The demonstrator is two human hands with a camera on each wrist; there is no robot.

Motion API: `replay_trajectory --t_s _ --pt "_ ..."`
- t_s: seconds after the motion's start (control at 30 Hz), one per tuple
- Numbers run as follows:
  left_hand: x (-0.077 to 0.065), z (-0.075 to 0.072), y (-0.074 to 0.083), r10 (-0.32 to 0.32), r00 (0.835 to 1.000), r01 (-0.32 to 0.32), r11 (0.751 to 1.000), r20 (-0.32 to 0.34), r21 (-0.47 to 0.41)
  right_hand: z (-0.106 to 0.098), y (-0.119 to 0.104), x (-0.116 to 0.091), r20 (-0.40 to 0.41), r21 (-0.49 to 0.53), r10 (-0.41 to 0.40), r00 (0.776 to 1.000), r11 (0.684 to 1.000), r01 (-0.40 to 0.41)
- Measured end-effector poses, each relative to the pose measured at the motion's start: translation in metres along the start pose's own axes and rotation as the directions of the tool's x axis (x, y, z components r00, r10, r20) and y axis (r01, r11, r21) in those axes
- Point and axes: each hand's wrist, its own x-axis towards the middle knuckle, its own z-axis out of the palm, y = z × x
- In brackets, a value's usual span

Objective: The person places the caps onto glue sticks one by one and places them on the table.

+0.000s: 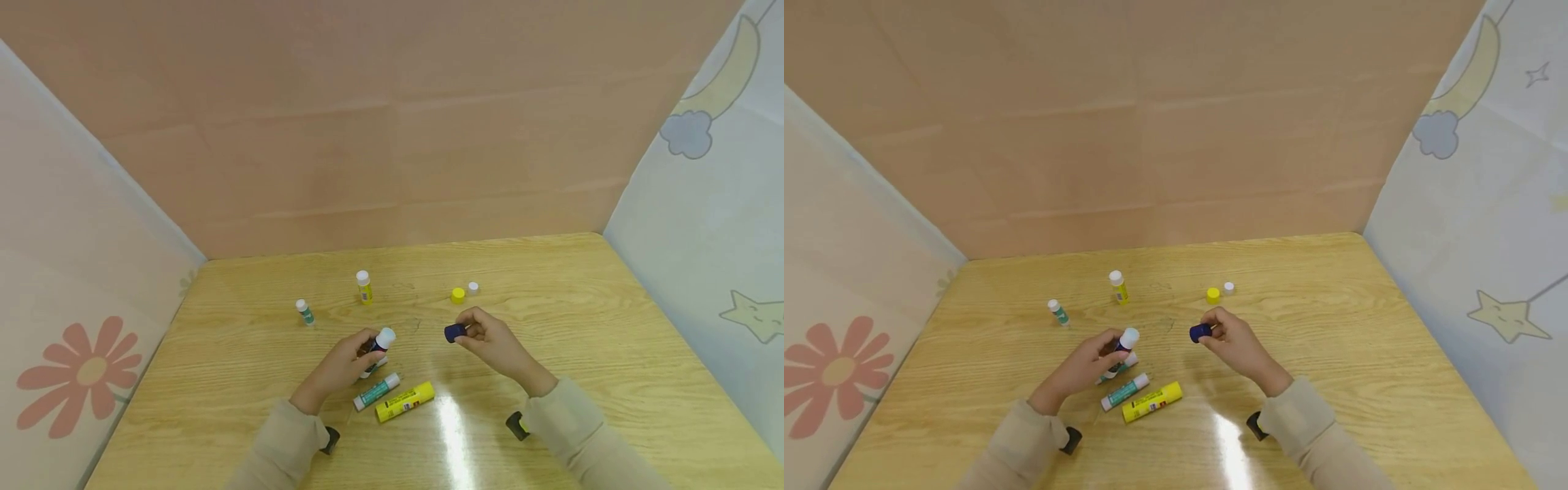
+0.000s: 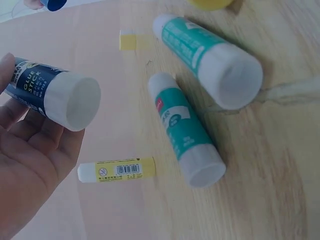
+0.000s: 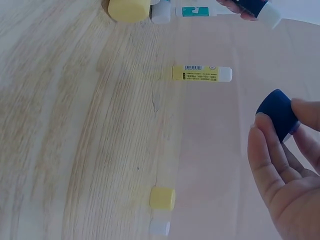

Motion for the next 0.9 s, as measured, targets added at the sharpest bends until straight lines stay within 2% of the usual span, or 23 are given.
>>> replay_trajectory --t_s 0.17,0.57,0.9 --pt "-0.0011 0.0004 0.0036 0.020 1.000 -0.019 1.000 -0.003 0.019 0.0014 -0.0031 -0.0008 0.009 -0.012 0.000 1.000 1.000 0.000" --pt "-0.0023 0.0026 0.0071 0.018 1.000 -0.017 0.999 -0.005 0.045 0.0025 -0.0070 -0.0008 0.020 -0.009 -0.024 1.000 1.000 0.024" --pt "-0.0042 0.0034 0.0089 0.039 0.999 -0.040 0.999 0.013 0.014 0.0050 -0.0080 -0.0001 0.042 0.009 -0.052 0.998 0.999 0.051"
